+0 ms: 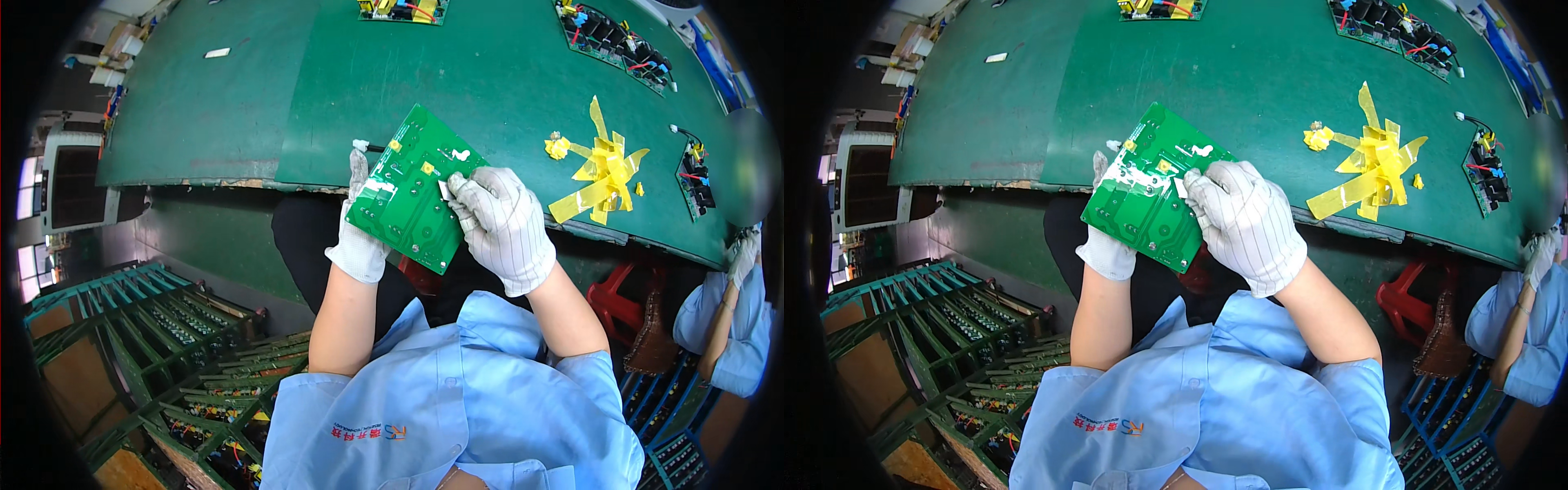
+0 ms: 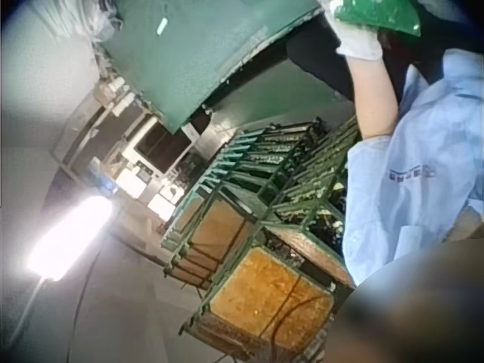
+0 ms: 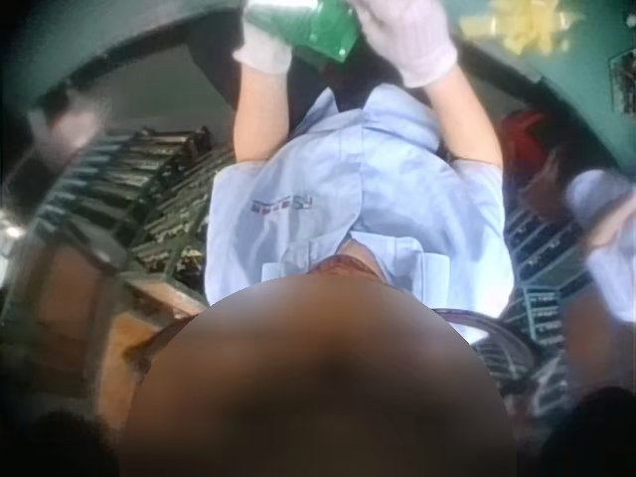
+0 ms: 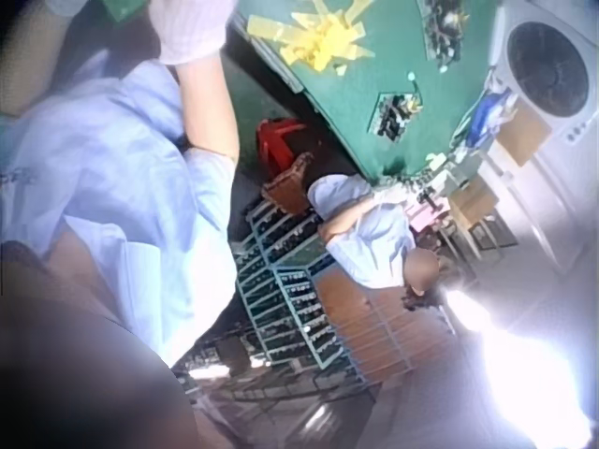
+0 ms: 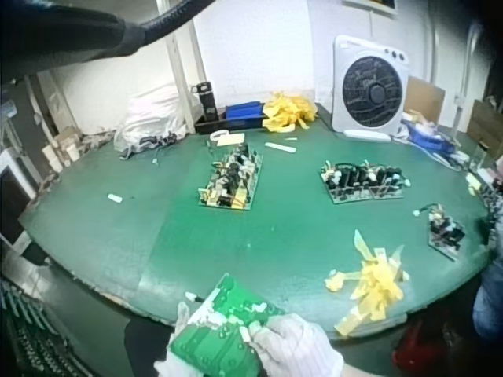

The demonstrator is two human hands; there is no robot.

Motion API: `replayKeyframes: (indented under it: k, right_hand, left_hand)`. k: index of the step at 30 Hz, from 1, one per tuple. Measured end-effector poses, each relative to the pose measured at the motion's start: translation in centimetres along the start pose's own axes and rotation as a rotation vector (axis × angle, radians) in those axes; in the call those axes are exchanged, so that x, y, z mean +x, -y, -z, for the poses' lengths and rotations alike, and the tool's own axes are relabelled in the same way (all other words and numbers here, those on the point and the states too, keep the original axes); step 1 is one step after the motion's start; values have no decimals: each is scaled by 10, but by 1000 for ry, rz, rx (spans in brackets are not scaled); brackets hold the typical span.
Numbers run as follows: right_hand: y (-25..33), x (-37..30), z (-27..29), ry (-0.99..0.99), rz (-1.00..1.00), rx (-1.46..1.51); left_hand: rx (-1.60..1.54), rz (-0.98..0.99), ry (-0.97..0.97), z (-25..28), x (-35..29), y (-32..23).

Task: The recorder is assembling and inspecting printed circuit boards at a factory workbench, using yellow tape to secure components.

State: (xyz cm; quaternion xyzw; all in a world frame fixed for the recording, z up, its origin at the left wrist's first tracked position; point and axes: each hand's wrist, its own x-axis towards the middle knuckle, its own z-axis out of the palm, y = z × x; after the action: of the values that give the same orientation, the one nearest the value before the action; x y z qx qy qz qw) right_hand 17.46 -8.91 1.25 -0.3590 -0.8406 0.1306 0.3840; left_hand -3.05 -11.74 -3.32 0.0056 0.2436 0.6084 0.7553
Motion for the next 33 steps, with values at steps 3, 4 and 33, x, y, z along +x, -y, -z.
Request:
replayKeyframes:
  k: [3,4,33]
  right_hand:
    - [-3,5,0,20,4,49]
    - [-3,6,0,21,4,51]
    - [-11,28,7,62,-108,284]
  left_hand:
    - [-47,92,151,4,0,-4]
    - [-47,91,149,6,0,-4]
    - [118,57,-24,-8,0,1]
